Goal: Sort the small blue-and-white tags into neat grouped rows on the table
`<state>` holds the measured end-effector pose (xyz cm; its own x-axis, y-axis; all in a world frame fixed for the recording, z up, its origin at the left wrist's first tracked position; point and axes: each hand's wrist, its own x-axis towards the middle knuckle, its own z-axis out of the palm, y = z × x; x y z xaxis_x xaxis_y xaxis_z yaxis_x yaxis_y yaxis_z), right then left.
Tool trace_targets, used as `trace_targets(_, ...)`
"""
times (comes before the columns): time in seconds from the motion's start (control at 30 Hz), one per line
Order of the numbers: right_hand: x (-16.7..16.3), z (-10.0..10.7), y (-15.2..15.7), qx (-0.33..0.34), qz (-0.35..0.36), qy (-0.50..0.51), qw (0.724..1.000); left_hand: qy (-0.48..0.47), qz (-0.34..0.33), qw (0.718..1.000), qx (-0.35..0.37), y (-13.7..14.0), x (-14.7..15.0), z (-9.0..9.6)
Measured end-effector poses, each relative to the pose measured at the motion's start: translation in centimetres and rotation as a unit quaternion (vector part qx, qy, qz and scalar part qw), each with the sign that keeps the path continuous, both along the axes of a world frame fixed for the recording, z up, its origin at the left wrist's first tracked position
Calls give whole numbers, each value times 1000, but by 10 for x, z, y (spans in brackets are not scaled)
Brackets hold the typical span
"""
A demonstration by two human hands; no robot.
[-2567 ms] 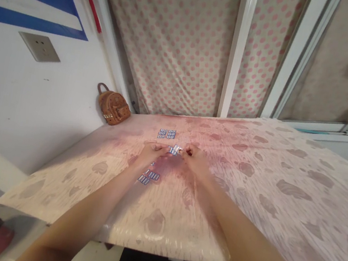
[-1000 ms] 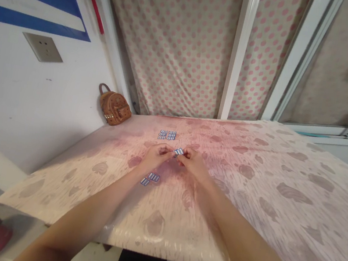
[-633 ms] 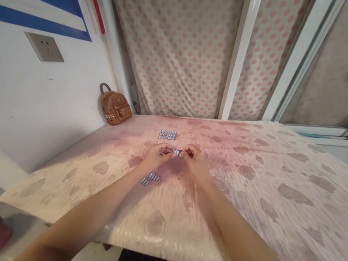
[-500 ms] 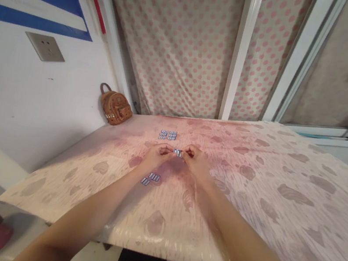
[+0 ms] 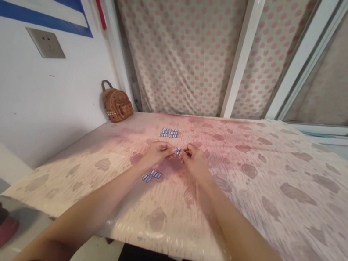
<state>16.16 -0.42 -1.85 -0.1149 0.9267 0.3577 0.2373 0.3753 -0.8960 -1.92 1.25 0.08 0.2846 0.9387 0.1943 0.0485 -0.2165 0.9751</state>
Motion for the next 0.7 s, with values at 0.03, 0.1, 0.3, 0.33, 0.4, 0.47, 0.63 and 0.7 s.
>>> trace_targets(0.03, 0, 2, -1, -1, 1, 3, 1000, 22, -2, 1000, 7, 1, -6, 4)
trace_targets(0.1, 0, 5, -3, -3, -6, 6, 1000, 74, 8, 997, 31, 4, -26, 12)
trace_targets(0.3, 3, 11, -4, -8, -24, 1, 1000, 342, -2, 940, 12, 16, -95, 24)
trace_targets(0.33, 3, 10, -3, -10, -22, 3, 1000, 366, -22, 930, -3, 17, -101, 25)
trace_targets(0.4, 3, 9, -2, -13, -20, 8, 1000, 389, -58, 919, -28, 17, -105, 26)
trace_targets(0.47, 3, 8, -1, -13, -26, 11, 1000, 390, -87, 916, -34, 14, -100, 28)
trace_targets(0.63, 4, 7, 0, -12, -27, 6, 1000, 345, -224, 911, -14, 3, -74, 28)
trace_targets(0.7, 5, 6, 0, -13, -25, 8, 1000, 344, -250, 905, -3, -1, -66, 25)
